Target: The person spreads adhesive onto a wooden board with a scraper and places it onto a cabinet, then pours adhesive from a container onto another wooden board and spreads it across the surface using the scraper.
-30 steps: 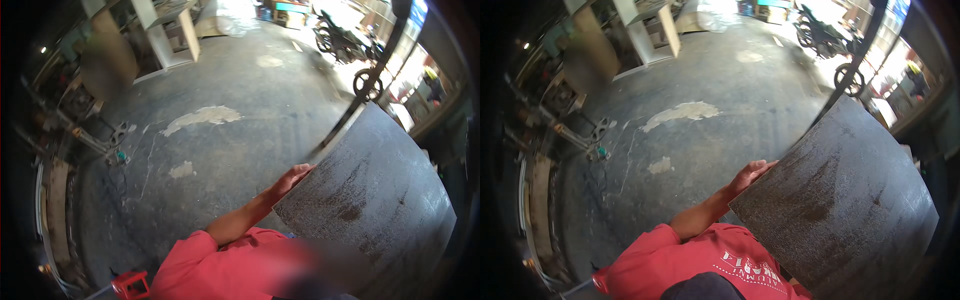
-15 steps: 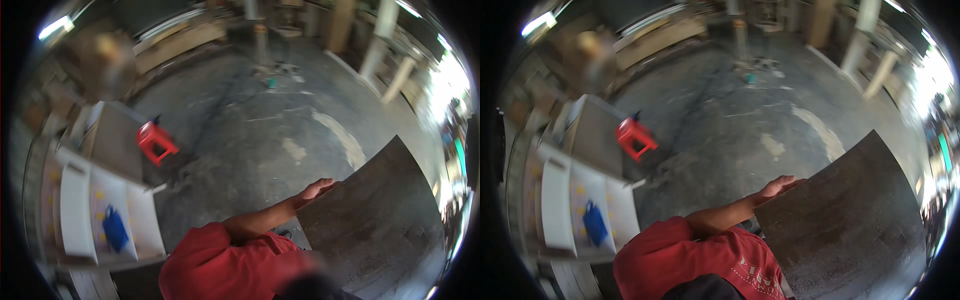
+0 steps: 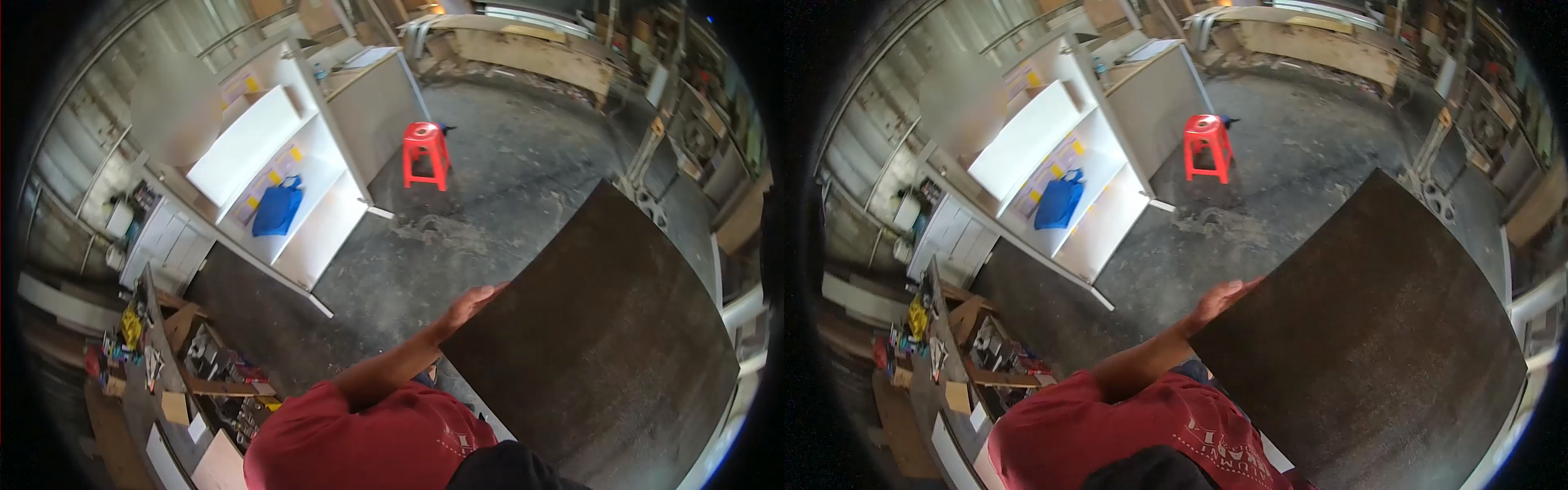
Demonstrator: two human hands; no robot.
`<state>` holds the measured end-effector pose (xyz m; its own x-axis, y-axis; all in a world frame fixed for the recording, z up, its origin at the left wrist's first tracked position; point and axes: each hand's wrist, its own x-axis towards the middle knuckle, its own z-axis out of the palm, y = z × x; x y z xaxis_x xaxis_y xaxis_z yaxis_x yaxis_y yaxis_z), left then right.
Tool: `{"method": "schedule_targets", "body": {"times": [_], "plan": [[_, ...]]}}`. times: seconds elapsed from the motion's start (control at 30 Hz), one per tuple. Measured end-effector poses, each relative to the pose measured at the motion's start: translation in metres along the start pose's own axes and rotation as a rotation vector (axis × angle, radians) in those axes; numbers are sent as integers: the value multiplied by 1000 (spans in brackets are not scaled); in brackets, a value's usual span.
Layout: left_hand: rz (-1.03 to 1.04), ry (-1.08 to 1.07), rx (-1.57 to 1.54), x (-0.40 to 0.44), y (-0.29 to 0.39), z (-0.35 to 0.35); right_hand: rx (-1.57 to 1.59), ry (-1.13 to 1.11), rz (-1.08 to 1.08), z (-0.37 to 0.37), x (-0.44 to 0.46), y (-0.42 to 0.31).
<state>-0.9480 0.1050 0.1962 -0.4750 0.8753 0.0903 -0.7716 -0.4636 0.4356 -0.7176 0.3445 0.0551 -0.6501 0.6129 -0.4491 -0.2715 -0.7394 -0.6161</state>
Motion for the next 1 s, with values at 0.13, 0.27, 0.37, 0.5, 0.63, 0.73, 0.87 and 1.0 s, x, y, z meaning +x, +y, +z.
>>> {"method": "schedule_targets", "body": {"times": [0.13,0.27,0.37,0.5,0.63,0.73,0.87,1.0], "plan": [[208,191,103,-33,59,-28,-38,-126,77,69,29,26],[446,-179,-101,-71,136,-54,-87,-275,123,158,61,64],[563,-182,-171,-114,205,-54,-115,-393,159,236,78,96],[896,340,5,-168,291,-19,-110,-570,196,343,87,131],[1036,260,41,-225,365,0,-61,-767,227,459,87,167],[1286,263,254,-270,423,3,18,-931,254,555,81,193],[1525,640,369,-308,489,40,171,-1159,306,702,66,234],[1517,212,566,-361,566,39,359,-1362,383,852,51,277]]}}
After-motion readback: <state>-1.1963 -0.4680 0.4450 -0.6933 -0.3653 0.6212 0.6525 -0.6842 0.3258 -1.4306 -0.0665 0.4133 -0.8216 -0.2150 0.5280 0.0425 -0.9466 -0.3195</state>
